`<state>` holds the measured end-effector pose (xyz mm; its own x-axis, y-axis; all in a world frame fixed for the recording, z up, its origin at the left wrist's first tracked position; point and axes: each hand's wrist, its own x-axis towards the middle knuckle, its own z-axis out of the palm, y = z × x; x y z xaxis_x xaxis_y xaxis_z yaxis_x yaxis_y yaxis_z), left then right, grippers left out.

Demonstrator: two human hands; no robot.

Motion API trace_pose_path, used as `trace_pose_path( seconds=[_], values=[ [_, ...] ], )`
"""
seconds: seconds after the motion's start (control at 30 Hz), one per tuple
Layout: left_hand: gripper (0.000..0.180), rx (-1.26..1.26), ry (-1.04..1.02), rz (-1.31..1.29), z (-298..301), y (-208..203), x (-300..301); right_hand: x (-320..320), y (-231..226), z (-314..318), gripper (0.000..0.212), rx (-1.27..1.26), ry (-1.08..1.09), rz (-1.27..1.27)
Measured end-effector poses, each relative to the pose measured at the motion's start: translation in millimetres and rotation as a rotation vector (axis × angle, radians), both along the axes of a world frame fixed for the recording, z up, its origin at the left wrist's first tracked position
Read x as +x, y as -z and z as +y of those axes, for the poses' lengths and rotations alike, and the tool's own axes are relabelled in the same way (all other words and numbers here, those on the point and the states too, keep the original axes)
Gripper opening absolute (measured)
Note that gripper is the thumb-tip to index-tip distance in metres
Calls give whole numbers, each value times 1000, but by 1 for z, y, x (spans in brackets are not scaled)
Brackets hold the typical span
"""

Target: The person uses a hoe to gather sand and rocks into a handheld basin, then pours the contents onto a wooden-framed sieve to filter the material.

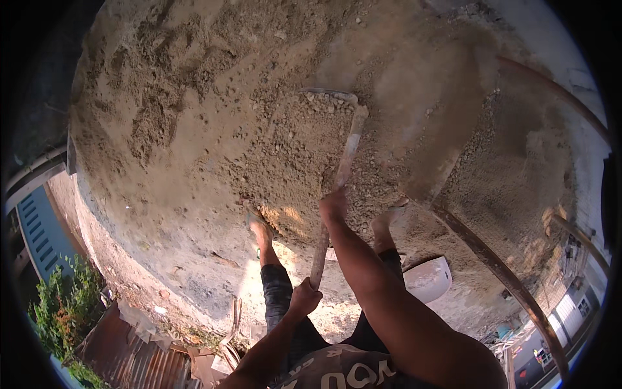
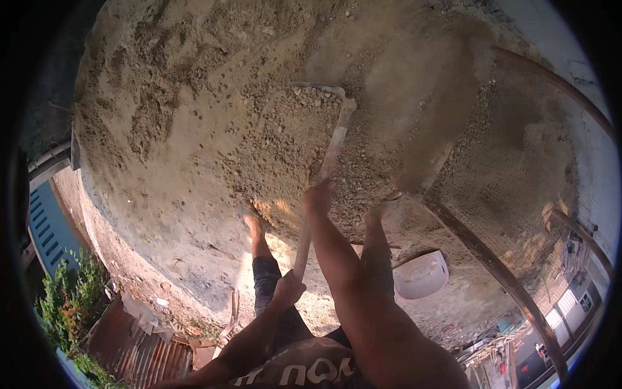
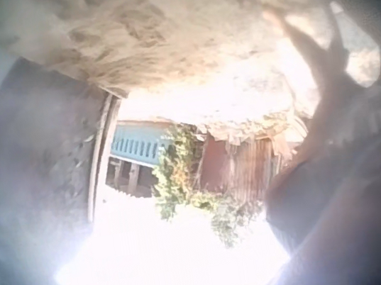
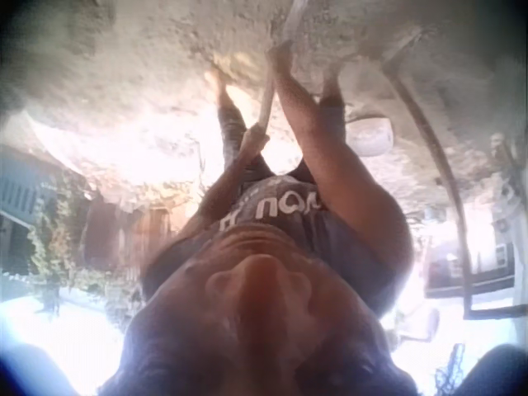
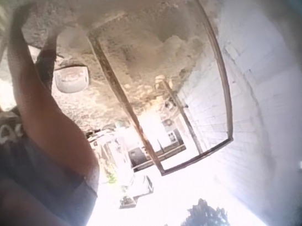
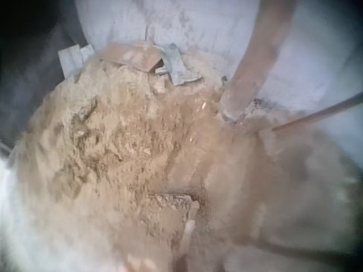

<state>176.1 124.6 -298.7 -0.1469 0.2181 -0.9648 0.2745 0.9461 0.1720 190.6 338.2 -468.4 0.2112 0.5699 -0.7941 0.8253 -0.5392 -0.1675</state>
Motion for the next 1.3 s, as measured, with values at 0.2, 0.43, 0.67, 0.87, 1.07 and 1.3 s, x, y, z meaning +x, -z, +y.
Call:
trace_pose_path(
  seconds=[0.2, 0.43, 0.67, 0.87, 1.07, 1.3],
  values=[
    [37, -188, 206, -65, -150, -120, -14, 21, -106, -147, 48, -36, 21, 151],
    [36, -208, 382, 176, -86, -125, -35, 35, -150, -90, 51, -86, 509, 427],
    [30, 438, 386, 382, 224, 91, -26, 22, 46, 255, 61, 412, 192, 211],
    [26, 329, 188, 89, 206, 97, -1, 63, 104, 234, 52, 313, -280, -59],
    [19, 93, 307, 119, -10, -15, -52, 17, 6, -41, 61, 3, 120, -108],
    [25, -235, 297, 52, -184, -164, -75, -12, -162, -227, 54, -211, 159, 53]
  ],
)
